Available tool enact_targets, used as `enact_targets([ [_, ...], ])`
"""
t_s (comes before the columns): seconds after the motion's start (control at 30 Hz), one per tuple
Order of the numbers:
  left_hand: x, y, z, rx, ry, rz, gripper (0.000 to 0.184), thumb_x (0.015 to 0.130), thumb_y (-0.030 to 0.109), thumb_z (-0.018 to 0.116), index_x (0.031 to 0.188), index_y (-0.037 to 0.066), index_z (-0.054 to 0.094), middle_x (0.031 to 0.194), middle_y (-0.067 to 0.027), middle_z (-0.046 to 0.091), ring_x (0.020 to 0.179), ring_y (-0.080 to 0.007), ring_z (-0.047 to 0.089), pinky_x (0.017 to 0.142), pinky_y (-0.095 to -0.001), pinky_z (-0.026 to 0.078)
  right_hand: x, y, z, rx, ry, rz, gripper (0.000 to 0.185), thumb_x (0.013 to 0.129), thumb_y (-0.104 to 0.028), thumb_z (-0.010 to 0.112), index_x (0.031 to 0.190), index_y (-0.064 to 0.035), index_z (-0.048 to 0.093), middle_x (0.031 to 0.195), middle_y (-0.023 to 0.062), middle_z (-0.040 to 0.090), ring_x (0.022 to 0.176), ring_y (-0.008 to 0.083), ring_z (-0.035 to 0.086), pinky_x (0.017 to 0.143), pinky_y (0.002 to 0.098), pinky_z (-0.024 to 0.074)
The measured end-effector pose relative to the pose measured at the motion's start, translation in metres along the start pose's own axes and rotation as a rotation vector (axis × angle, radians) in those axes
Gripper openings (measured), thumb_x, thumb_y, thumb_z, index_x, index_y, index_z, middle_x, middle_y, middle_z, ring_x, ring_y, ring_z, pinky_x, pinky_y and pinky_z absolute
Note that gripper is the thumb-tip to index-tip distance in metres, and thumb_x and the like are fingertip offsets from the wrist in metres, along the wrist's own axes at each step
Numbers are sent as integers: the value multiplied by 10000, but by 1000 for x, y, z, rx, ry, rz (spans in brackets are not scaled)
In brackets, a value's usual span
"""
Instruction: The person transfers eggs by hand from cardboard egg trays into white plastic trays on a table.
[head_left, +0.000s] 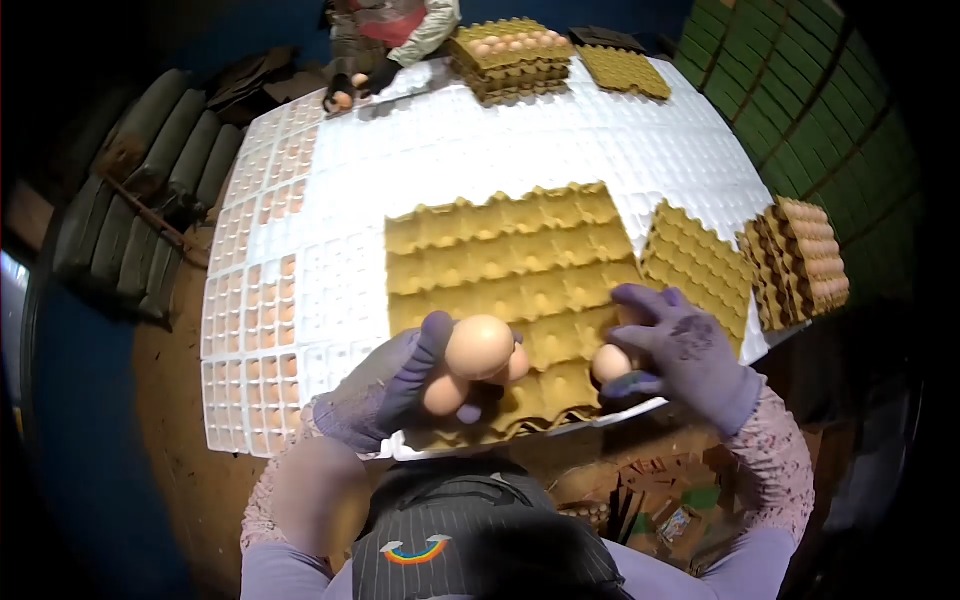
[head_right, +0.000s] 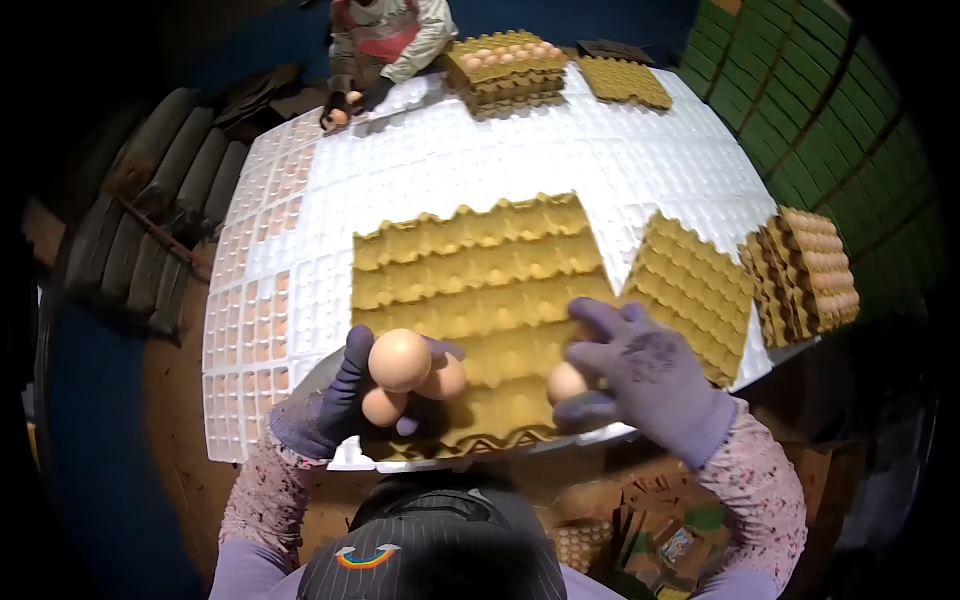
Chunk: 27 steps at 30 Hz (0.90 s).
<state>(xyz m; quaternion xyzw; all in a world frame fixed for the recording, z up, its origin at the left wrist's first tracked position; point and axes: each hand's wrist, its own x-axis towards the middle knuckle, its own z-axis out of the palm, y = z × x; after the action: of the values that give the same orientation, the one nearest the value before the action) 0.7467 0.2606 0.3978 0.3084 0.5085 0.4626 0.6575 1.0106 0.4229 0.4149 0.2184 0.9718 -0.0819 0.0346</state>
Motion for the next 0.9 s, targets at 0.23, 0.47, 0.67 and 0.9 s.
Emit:
enact_targets([
  [0.23, -22, -48, -87, -435, -99, 124, 911, 866, 798, 442, 1291, 0, 551, 1245, -225, 601, 906, -262, 682, 625, -303, 597, 97, -58, -8, 1673, -61, 435, 844, 956, -783, 307, 1198, -33, 612, 1009, 130, 693, 782, 192, 689, 708, 314, 598],
  [0.47, -108, -80, -232, -325, 37, 109, 771, 979, 663, 476, 1336, -16, 553, 1319, -194, 608, 955, -202, 679, 714, -302, 580, 243, -186, 13, 1426, -276, 437, 839, 971, -772, 279, 1222, -43, 610, 978, 102, 663, 804, 163, 640, 760, 325, 562],
  [0.67, -122, -108, -398, 38, 529, -83, 538, 974, 416, 657, 1314, 3, 608, 1240, -136, 644, 1092, -197, 629, 870, -331, 556, 402, -272, 103, 1067, -379, 271, 443, 849, -331, 794, 1149, -18, 696, 1218, 83, 601, 809, 146, 663, 713, 305, 568],
  [0.9, -15, -97, -571, 1143, 1080, 227, 502, 836, 403, 770, 1242, 123, 678, 1453, -203, 466, 1257, -365, 548, 986, -448, 508, 563, -306, 220, 384, 122, 14, 427, 846, -371, 741, 1213, -159, 688, 1427, 125, 500, 1191, 336, 595, 966, 438, 522],
])
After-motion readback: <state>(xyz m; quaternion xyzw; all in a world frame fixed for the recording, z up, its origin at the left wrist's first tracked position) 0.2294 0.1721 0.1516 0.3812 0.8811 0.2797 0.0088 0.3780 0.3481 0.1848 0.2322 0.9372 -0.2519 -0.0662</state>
